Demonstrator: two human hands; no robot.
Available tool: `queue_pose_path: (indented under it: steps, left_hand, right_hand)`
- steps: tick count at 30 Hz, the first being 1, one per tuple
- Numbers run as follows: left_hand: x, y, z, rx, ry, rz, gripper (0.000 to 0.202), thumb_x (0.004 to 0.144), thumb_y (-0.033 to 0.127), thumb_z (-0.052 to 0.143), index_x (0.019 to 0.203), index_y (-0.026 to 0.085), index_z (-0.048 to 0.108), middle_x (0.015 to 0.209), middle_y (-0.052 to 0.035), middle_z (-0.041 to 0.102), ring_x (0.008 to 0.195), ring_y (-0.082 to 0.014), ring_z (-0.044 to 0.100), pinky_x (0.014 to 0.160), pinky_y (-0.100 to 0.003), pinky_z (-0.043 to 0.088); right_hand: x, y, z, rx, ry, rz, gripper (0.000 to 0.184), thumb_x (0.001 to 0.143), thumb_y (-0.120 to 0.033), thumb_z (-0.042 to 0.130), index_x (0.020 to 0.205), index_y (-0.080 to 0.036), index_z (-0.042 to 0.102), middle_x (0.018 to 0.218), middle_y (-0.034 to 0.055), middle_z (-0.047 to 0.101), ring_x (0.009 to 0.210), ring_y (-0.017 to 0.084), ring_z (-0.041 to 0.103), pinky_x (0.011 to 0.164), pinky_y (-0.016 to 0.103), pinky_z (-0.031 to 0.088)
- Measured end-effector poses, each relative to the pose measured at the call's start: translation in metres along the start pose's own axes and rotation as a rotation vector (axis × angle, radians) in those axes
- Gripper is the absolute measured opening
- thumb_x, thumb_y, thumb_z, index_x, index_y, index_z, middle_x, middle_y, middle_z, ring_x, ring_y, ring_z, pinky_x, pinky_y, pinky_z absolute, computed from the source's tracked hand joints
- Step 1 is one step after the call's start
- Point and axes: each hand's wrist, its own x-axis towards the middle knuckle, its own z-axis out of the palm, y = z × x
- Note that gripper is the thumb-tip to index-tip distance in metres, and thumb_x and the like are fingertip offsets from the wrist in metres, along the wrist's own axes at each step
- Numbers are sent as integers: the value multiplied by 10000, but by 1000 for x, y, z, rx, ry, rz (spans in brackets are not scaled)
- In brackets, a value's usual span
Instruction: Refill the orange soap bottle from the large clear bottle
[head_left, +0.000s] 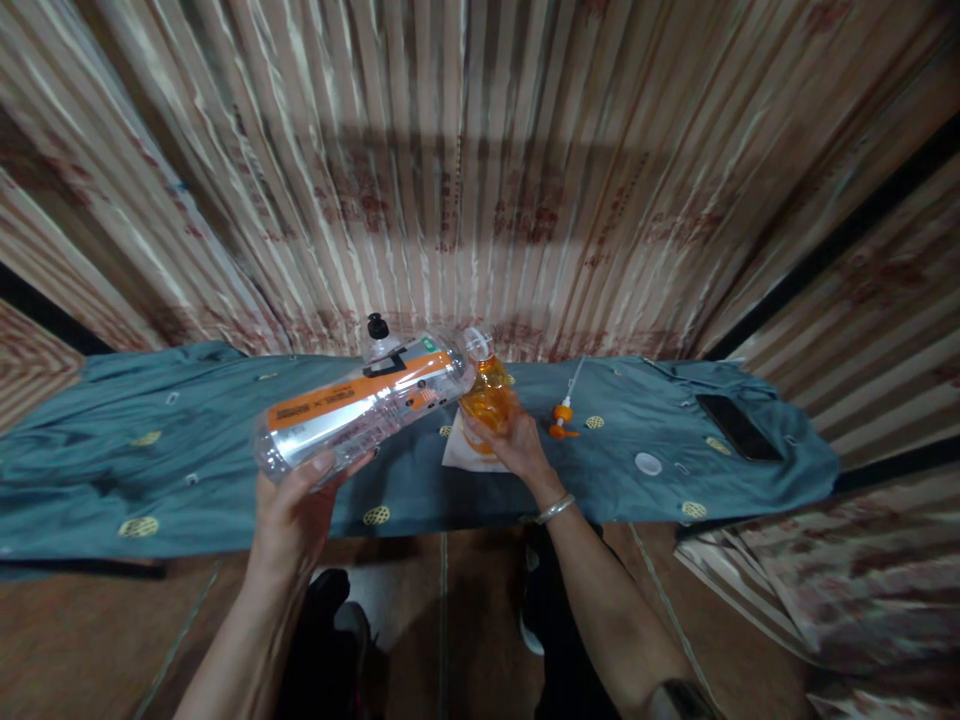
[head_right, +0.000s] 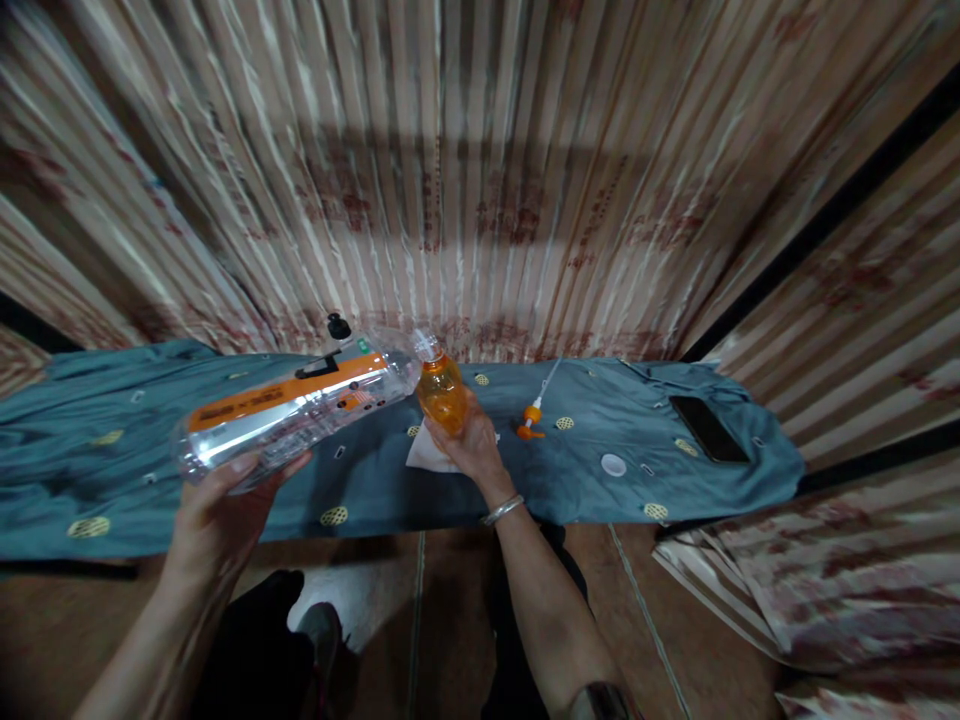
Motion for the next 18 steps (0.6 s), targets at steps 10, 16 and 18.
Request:
queue_pose_path:
  steps: [10,16,18]
  left_hand:
    - [-4,-1,1,-6,-1,56,762,480,476,1209,1162,249,954,1033,-69,981,818,-243,924,723,-281,775]
    - [-5,-2,-3,-36,23,40,752,445,406,1225,1127,266,943,1096,-50,981,855,-262,934,712,-299,783]
    - [-6,-2,-3,-44,20,31,758,464,377,1220,1159,278,935,1114,-39,978,885,-270,937,721,-311,786]
  right_hand:
    - [-1,3,0,-49,7,-12,624,902,-381,1008,1473,-253,790,1337,101,974,1269,401,948,1134,542,779]
    - [-2,3,1,-55,22,-29,611,903,-370,993,1459,-225,785,1301,125,977,1235,413,955,1104,536,784]
    - [-3,3,0,-39,16,-38,596,908,-380,980,1447,-218,783,1320,136,974,1248,414,951,1125,550,777]
